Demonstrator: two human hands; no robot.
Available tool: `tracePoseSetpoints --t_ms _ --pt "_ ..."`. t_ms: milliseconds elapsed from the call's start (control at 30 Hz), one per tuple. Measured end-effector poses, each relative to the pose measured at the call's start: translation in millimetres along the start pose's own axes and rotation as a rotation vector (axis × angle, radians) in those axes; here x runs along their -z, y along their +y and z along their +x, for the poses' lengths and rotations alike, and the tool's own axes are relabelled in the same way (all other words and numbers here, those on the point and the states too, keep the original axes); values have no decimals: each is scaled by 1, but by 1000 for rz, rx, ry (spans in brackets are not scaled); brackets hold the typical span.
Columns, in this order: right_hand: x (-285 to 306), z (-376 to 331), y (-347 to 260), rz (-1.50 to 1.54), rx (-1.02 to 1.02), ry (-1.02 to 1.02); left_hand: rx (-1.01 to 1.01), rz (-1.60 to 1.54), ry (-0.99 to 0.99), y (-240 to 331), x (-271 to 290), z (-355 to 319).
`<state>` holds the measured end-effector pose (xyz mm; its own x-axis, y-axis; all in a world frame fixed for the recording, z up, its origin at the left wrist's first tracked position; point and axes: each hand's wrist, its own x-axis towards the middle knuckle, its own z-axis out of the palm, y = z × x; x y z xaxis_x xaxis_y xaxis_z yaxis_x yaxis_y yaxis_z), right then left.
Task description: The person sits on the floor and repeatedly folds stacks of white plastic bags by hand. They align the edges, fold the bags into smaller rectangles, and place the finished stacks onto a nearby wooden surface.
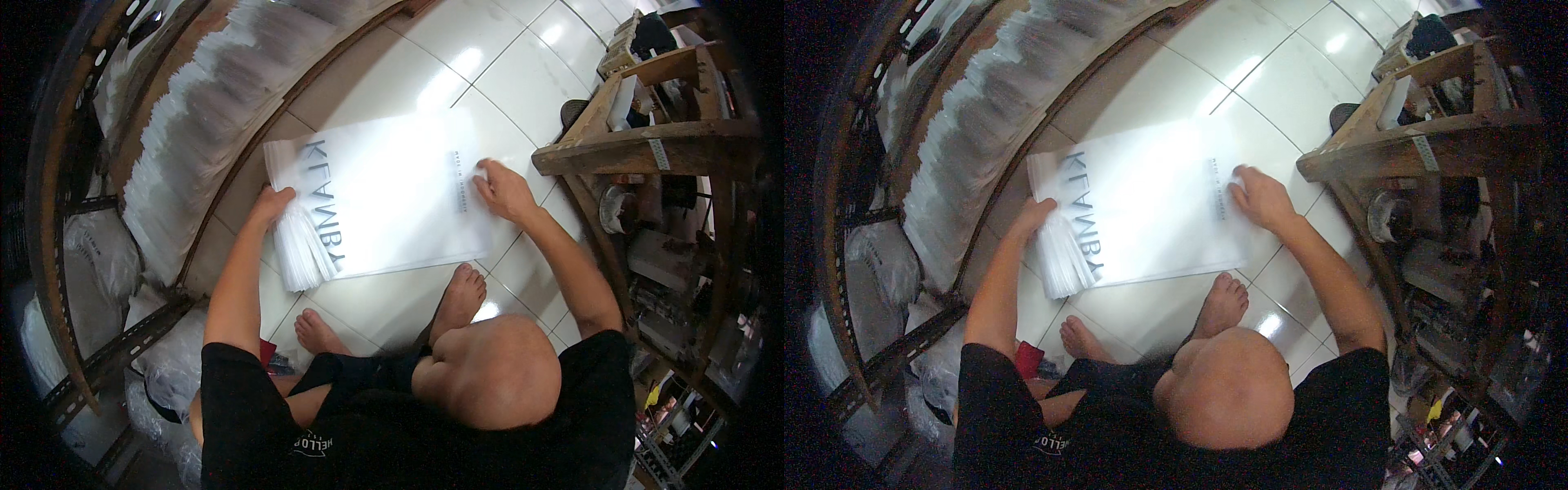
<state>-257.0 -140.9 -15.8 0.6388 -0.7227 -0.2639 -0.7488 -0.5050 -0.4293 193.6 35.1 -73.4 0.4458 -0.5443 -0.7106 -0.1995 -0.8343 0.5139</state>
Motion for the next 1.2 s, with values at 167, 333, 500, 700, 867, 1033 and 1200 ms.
tracePoseSetpoints --t_ms 167,333,500,700,867,1033,1200 --pt "-15 28 27 378 -325 145 48 -66 -34 10 -1 -7" --pt "-18 98 25 87 -11 323 9 -110 -13 14 1 -22" --pt "-4 165 17 -204 115 -70 -67 25 177 -14 -1 3" --pt "-2 161 13 -295 243 -66 -148 7 196 -15 -3 1" --pt "-6 153 16 -317 220 -14 -183 77 243 10 -11 -18" --pt "-5 148 8 -290 119 34 -142 23 189 -7 -8 -1" --pt "-15 81 11 49 -231 431 -76 27 257 8 -14 -14"
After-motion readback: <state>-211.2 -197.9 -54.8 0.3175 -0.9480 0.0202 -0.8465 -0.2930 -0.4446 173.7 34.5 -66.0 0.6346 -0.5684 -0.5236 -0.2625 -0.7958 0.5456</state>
